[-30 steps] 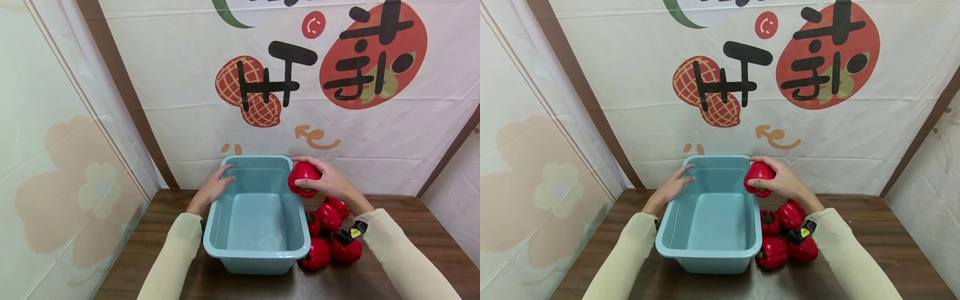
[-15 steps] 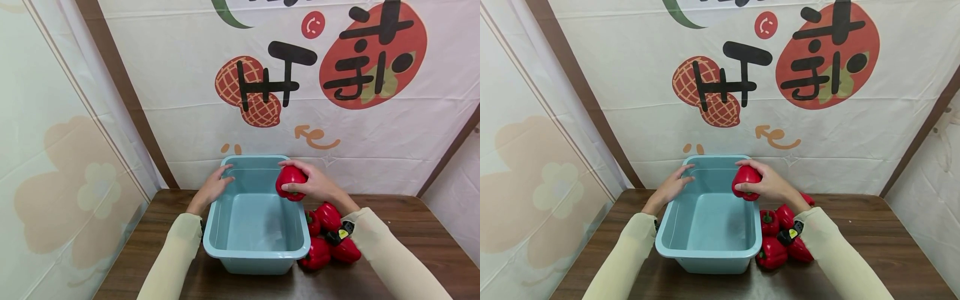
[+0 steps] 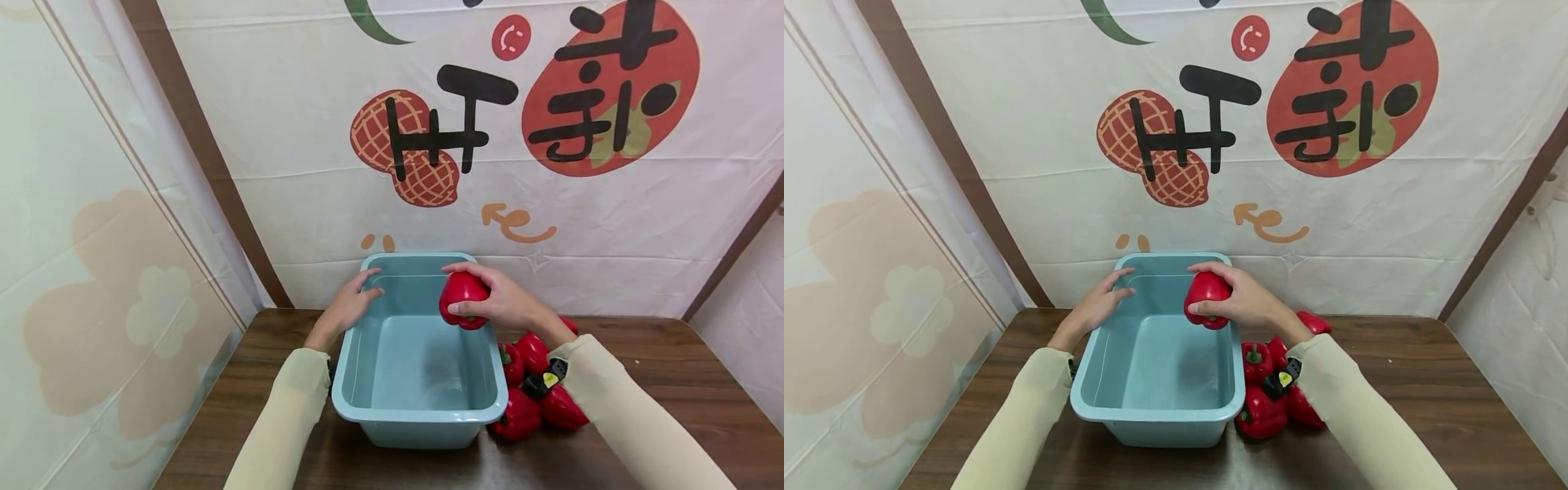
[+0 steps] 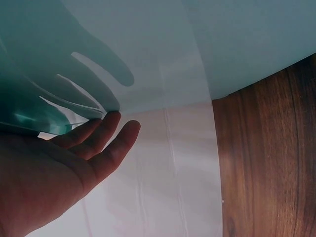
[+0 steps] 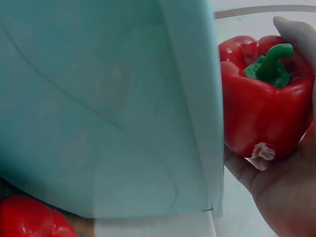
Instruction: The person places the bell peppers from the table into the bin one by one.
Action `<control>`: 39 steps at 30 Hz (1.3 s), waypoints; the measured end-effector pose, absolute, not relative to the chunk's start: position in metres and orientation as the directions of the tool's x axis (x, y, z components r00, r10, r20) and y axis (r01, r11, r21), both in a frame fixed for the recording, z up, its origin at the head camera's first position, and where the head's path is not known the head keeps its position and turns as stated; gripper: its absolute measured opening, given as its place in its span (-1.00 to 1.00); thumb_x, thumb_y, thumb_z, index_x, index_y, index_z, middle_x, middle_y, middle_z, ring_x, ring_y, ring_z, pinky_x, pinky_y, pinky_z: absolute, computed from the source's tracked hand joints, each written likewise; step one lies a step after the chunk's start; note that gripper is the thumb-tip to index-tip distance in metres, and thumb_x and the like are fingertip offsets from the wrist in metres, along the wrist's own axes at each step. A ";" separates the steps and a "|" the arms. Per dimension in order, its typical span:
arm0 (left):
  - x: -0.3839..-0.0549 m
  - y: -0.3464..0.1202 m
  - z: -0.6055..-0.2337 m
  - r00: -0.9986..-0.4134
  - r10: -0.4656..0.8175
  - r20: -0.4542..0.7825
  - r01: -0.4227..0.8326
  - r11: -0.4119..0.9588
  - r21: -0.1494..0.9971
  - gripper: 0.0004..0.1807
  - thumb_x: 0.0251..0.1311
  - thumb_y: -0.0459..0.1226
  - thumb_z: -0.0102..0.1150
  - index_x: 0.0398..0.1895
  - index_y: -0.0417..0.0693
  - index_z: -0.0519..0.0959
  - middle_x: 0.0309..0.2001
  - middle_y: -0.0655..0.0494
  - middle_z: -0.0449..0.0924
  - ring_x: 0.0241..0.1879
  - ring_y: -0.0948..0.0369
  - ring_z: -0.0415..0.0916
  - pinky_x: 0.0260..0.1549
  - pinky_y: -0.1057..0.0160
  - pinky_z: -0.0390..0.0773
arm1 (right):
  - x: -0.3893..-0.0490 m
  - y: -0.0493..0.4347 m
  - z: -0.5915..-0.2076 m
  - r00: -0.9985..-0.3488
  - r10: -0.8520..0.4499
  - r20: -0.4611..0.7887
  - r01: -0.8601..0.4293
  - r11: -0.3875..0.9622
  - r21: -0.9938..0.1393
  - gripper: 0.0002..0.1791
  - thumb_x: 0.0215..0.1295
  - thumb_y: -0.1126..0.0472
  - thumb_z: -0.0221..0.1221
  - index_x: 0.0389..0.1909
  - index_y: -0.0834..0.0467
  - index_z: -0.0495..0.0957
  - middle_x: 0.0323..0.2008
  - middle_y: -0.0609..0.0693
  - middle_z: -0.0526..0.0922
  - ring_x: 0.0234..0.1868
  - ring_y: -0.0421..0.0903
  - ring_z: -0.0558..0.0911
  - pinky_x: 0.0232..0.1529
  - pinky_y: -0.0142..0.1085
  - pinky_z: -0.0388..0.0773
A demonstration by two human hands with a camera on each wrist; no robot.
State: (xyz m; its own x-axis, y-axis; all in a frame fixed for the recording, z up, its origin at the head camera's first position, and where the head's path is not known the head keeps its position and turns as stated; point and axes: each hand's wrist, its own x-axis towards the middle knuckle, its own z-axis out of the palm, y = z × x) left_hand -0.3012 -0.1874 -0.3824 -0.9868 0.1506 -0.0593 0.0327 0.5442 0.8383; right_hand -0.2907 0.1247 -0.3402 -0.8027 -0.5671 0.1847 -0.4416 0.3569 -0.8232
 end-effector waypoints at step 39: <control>-0.302 -0.186 -0.383 -0.986 0.162 -0.047 0.046 0.527 0.849 -0.39 0.45 -0.07 -0.10 0.53 0.15 0.13 0.55 -0.07 0.00 0.38 -0.21 0.20 0.19 -0.38 0.29 | -0.292 0.106 -0.356 -0.776 -0.627 0.065 -0.355 0.349 -0.868 -0.14 -0.05 0.03 0.52 0.34 -0.14 0.37 0.19 -0.02 0.45 0.20 0.11 0.45 -0.16 -0.11 0.68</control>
State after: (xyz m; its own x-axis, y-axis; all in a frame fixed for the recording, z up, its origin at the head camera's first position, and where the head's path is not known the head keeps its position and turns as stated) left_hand -0.3018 -0.1865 -0.3825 -0.9856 0.1625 -0.0471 0.0463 0.5271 0.8485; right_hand -0.2923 0.1065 -0.3562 -0.7763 -0.6270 0.0654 -0.3547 0.3486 -0.8676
